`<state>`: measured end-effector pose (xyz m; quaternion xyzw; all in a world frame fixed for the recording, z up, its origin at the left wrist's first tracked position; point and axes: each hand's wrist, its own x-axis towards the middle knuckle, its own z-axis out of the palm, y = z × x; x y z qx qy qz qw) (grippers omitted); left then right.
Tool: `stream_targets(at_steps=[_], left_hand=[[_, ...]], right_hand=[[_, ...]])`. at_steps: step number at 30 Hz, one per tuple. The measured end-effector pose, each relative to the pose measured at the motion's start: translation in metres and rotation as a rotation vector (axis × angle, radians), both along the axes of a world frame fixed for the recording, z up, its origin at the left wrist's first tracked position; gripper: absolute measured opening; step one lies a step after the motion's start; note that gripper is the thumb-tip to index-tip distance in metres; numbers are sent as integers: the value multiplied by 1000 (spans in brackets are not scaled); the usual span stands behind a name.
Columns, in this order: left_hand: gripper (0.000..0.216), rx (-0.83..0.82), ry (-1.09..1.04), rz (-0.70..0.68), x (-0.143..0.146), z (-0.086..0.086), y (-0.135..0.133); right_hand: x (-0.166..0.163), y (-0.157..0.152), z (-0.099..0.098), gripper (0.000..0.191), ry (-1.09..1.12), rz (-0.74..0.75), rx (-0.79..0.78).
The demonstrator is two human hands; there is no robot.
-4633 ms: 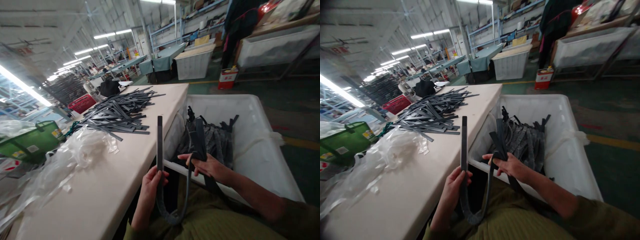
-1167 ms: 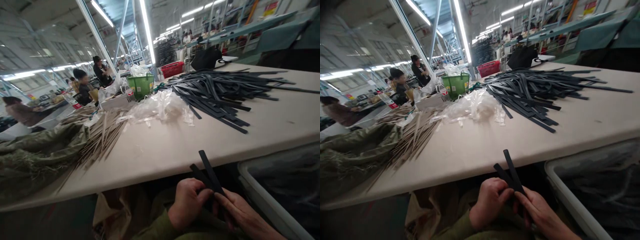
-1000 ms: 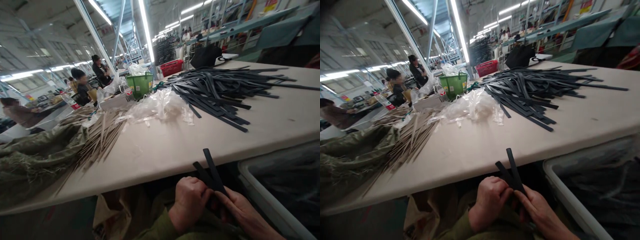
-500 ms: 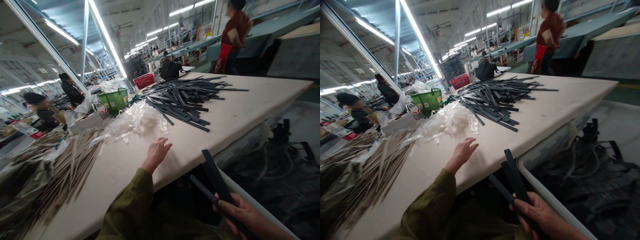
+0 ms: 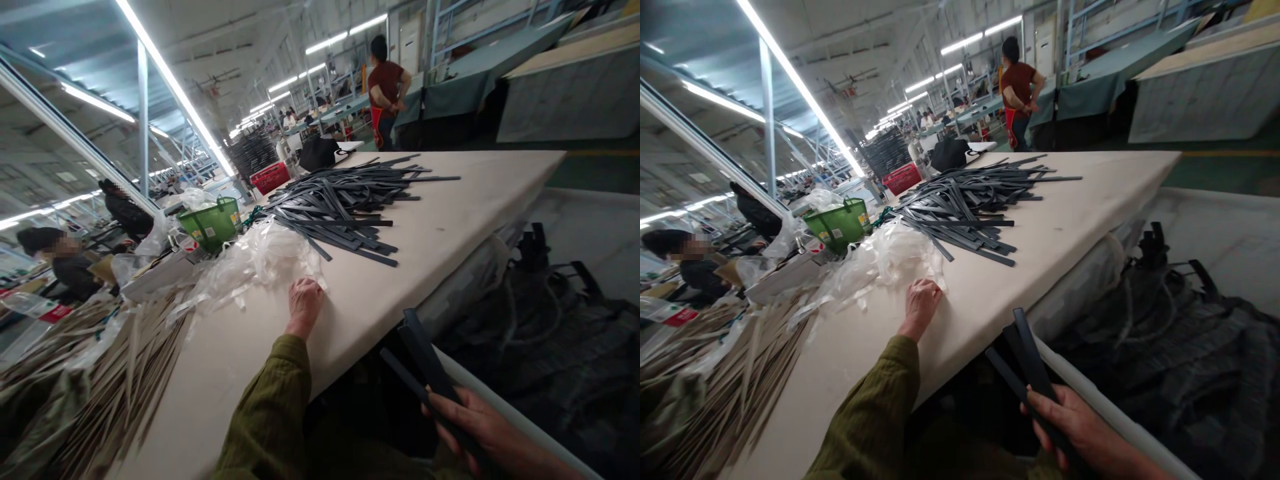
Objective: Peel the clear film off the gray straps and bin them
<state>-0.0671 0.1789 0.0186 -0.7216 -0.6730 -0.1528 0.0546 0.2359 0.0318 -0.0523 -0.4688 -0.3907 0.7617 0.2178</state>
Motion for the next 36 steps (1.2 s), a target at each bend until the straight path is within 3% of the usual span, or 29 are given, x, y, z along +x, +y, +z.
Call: stream_targets(at_steps=[4,8,13,20,23,26,28,31,36], left_hand=[[15,106,-7,-52,9,5,-57],[10,256,-16,-102,20,-2,-118],[12,235,-29,-139,33,-6,-163],[13,190,-156,-183,40,-6,-174],[10,96,-486,-91,41,-16,-176],[35,-99,-1032,101,43,-21,-175],[44,-271,-1308,136,47,-20,-172],[47,-486,-1459,72,55,-16,-164],[45,-606,-1623,73,58,-16,-155]], right_hand=[[0,12,9,64,6,-17,142],[-11,33,27,66,27,17,233],[-50,62,46,62,-20,193,322],[-93,83,53,52,-91,291,488],[-91,85,60,50,-132,289,587],[-84,84,70,47,-162,288,676],[-80,82,77,45,-178,305,731],[-78,77,83,41,-203,338,811],[-78,71,84,31,-276,346,930]])
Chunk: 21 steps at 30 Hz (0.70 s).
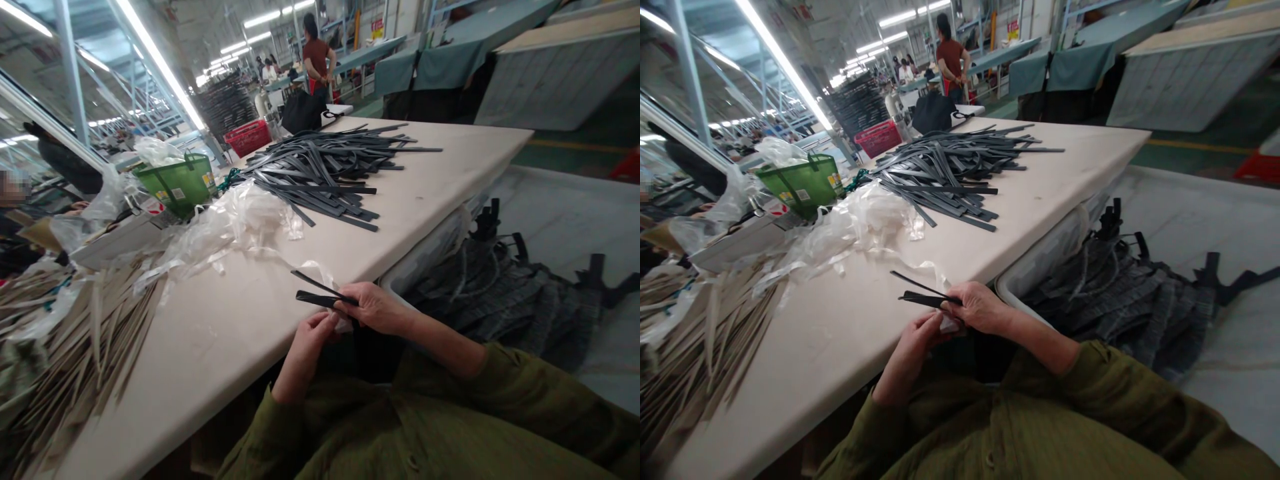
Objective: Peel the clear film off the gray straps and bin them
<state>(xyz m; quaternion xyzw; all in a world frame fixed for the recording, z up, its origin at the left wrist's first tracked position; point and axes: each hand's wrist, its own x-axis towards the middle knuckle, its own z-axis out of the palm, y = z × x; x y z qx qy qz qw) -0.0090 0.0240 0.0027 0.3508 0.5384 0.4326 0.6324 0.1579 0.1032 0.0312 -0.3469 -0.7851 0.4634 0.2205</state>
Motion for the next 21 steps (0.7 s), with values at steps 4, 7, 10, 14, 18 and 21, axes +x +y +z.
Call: stream_targets(at_steps=[4,7,10,14,18,21], left_hand=[[42,-90,-46,-39,-2,-5,1],[41,-93,-15,-67,-2,-7,0],[39,-90,-30,-58,1,-6,0],[34,-110,-159,100,6,-5,3],[35,-145,-337,252,11,-2,12],[36,-142,-409,325,13,-1,18]], right_hand=[[1,0,-1,26,-27,-4,80],[1,1,-3,24,-33,-10,105],[2,0,-4,26,-24,-19,88],[15,-7,-4,41,46,-109,-42],[44,-28,-5,50,155,-200,-285],[65,-49,-10,52,110,-217,-330]])
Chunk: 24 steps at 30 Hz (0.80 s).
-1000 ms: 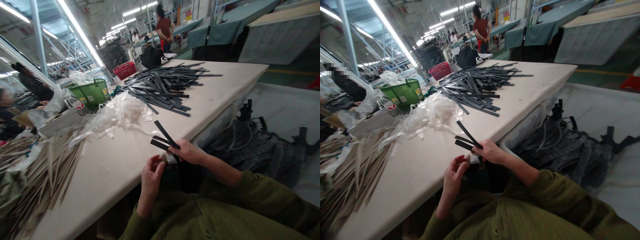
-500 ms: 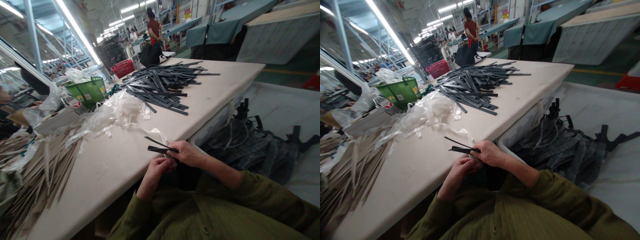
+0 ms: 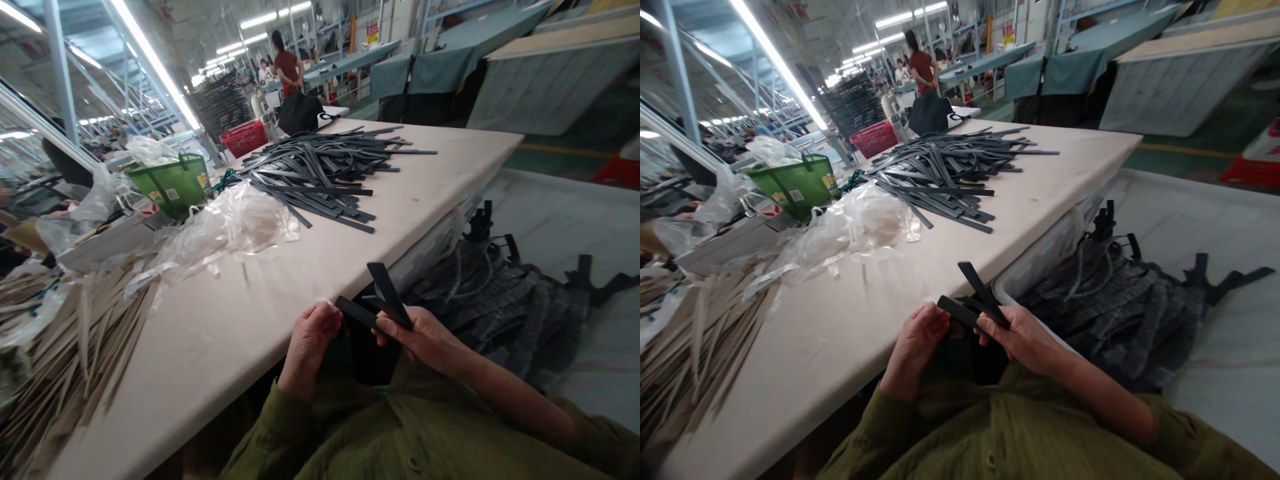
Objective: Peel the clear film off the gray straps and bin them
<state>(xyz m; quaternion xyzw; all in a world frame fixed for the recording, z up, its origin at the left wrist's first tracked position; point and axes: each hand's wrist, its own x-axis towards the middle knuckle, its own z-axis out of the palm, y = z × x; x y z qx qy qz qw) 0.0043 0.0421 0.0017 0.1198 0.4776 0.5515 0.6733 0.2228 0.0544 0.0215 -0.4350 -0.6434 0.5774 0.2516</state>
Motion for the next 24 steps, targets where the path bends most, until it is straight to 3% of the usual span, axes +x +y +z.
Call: stream_targets(at_steps=[5,10,18,24], left_hand=[[25,-6,-113,18,4,1,1],[15,-18,-160,52,7,4,-2],[20,-55,-196,145,13,-3,-1],[16,-34,-212,130,19,-7,-2]], right_hand=[[18,-22,-11,55,-104,-38,-51],[19,-24,-17,58,-139,-61,-67],[13,-25,-7,48,-132,-30,192],[12,-24,-16,35,-182,-5,286]])
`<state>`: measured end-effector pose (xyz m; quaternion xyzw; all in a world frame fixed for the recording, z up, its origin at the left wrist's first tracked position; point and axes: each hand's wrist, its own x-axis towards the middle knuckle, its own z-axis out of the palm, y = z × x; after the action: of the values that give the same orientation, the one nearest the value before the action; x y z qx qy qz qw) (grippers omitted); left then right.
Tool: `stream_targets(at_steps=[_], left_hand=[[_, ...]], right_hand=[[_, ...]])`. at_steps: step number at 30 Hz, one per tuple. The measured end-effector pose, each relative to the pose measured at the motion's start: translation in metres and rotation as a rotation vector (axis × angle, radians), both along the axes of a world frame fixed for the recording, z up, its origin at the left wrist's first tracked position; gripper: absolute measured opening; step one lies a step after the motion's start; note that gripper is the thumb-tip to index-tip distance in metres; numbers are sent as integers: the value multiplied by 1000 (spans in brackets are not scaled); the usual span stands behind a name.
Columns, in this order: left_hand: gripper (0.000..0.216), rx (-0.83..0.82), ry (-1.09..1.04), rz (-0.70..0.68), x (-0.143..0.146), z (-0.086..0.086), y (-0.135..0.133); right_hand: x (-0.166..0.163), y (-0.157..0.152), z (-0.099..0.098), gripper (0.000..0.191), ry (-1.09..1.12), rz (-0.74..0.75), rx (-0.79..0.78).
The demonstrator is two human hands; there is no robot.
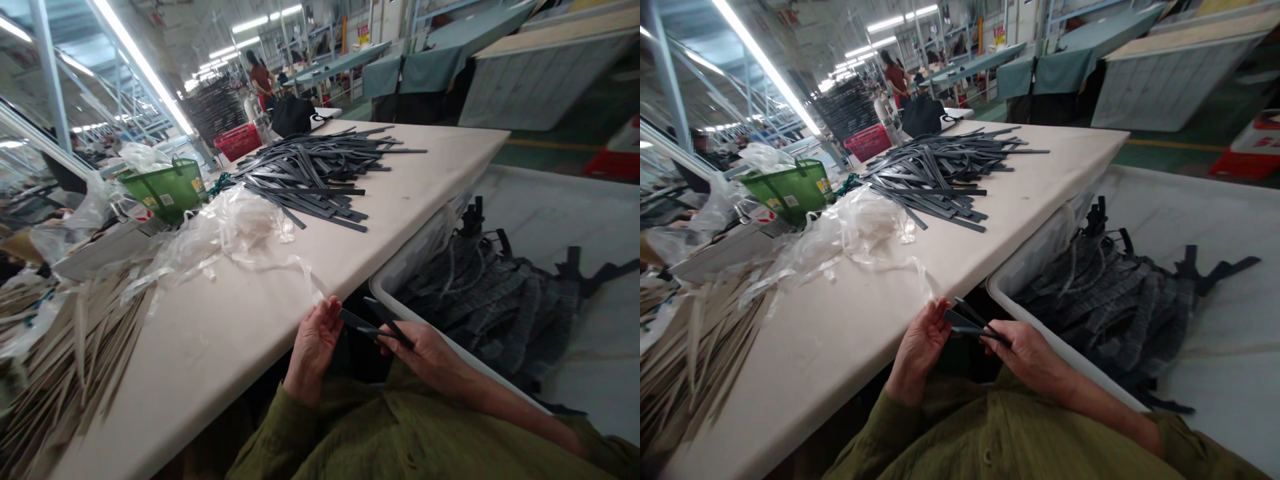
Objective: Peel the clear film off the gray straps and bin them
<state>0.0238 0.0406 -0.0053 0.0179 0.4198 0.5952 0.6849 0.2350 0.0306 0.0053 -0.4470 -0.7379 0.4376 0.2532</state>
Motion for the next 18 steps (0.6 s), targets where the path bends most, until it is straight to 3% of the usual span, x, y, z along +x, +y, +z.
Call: stream_targets(at_steps=[14,18], left_hand=[[11,53,-39,-42,12,2,-4],[10,37,-31,-34,15,4,-3]], right_hand=[[-6,6,-5,20,-55,-11,128],[-7,4,-3,24,-108,-24,170]])
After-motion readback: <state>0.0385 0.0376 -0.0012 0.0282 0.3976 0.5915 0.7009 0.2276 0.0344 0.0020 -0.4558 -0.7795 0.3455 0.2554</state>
